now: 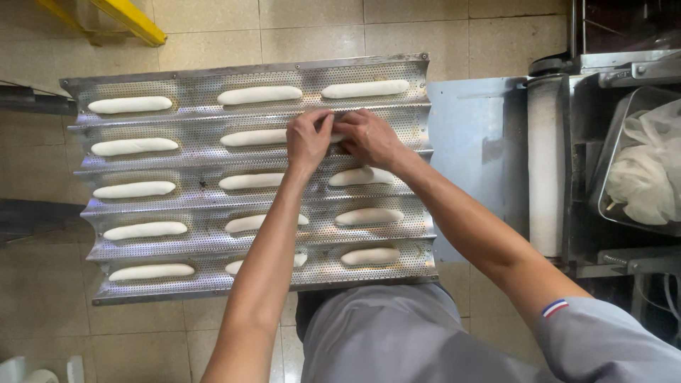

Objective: The person places pieces of dough onto the slots of a metal baking tray and slides the tray into a metal rack.

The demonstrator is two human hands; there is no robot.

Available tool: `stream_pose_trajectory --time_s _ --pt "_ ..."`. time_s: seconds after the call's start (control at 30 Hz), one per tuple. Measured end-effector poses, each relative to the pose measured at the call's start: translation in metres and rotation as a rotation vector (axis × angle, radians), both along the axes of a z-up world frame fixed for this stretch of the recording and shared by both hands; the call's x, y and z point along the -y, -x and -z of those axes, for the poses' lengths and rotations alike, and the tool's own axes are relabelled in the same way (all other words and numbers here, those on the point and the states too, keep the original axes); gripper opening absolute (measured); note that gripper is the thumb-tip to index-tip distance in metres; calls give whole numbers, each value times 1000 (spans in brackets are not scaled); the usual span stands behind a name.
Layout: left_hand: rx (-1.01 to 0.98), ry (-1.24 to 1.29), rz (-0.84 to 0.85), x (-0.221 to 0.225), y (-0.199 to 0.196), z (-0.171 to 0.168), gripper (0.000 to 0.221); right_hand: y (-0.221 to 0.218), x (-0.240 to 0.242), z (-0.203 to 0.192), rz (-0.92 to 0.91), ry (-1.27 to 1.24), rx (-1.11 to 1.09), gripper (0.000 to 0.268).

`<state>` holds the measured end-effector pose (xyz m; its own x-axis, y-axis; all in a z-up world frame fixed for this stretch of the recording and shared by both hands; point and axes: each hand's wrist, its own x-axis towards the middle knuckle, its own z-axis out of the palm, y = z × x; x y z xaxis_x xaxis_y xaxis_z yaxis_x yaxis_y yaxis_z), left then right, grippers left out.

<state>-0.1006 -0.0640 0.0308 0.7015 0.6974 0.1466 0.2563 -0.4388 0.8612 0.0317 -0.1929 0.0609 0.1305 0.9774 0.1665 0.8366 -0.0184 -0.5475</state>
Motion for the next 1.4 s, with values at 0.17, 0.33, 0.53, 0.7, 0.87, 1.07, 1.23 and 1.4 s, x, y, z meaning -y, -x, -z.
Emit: stream_pose_trajectory --time_s 0.17,0.33,0.53,0.7,0.87,1.07,1.23,1.4 --pt "-231 232 64 3 -13 19 39 -13 -2 -9 -5 232 -74 27" --pt "-357 758 124 7 -28 7 46 -33 37 -21 154 218 -157 55" --pt "-307 405 217 10 -23 -21 40 -35 49 -12 222 217 -232 41" --pt "10 847 252 1 -26 -37 34 -42 58 -33 301 154 -757 43" --pt "-101 879 264 -1 -25 -34 36 -42 68 -32 434 150 -951 40" --pt "-140 962 287 -24 -10 -10 28 -62 88 -15 543 252 -800 36" --pt "-205 943 254 -28 -5 -13 25 -70 96 -14 581 300 -514 31" --pt "-513 493 62 -16 0 -23 28 -68 99 -10 542 222 -278 28"
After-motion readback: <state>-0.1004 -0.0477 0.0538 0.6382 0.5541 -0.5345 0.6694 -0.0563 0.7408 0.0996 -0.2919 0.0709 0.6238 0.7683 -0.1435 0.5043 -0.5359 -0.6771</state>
